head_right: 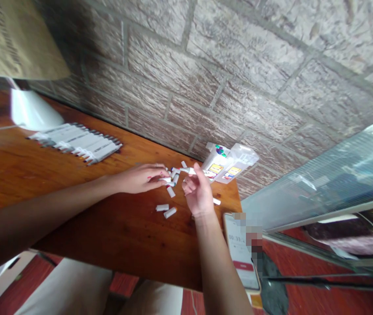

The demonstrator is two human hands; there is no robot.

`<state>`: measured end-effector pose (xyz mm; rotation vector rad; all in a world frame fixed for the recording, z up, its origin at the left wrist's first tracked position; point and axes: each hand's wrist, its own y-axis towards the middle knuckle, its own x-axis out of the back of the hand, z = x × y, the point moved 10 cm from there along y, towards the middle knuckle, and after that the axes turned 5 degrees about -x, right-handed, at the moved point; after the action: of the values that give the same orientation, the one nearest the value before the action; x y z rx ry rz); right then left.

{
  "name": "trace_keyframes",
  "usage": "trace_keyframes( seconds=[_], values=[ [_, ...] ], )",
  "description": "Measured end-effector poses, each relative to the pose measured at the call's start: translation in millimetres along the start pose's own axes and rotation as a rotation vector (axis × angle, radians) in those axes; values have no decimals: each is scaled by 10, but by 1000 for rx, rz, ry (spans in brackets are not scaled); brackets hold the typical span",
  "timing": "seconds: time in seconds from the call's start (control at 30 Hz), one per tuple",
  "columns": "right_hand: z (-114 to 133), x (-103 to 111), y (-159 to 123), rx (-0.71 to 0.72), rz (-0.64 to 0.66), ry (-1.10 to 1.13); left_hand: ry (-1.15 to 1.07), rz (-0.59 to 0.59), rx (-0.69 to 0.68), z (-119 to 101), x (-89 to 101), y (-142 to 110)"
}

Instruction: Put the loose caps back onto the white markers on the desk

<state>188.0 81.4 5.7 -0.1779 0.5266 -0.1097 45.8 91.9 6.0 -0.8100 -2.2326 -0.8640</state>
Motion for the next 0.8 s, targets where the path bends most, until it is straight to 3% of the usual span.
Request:
trace_keyframes(
  seconds=[0.13, 0.23, 0.4, 0.57, 0.8],
  values=[
    [58, 99, -6, 143, -102, -108, -56, -54, 79, 9, 2, -18],
    [156, 187, -50, 281, -211, -346, -92, -97, 127, 31, 22, -31],
    [283, 5, -176, 495, -163, -612, -69, -156, 116, 60, 88, -33],
    [206, -86, -168, 406, -96, -662, -76, -198, 116, 103, 127, -40],
    [252, 32, -139, 417, -180, -637, -68, -211, 148, 164, 124, -55]
  ],
)
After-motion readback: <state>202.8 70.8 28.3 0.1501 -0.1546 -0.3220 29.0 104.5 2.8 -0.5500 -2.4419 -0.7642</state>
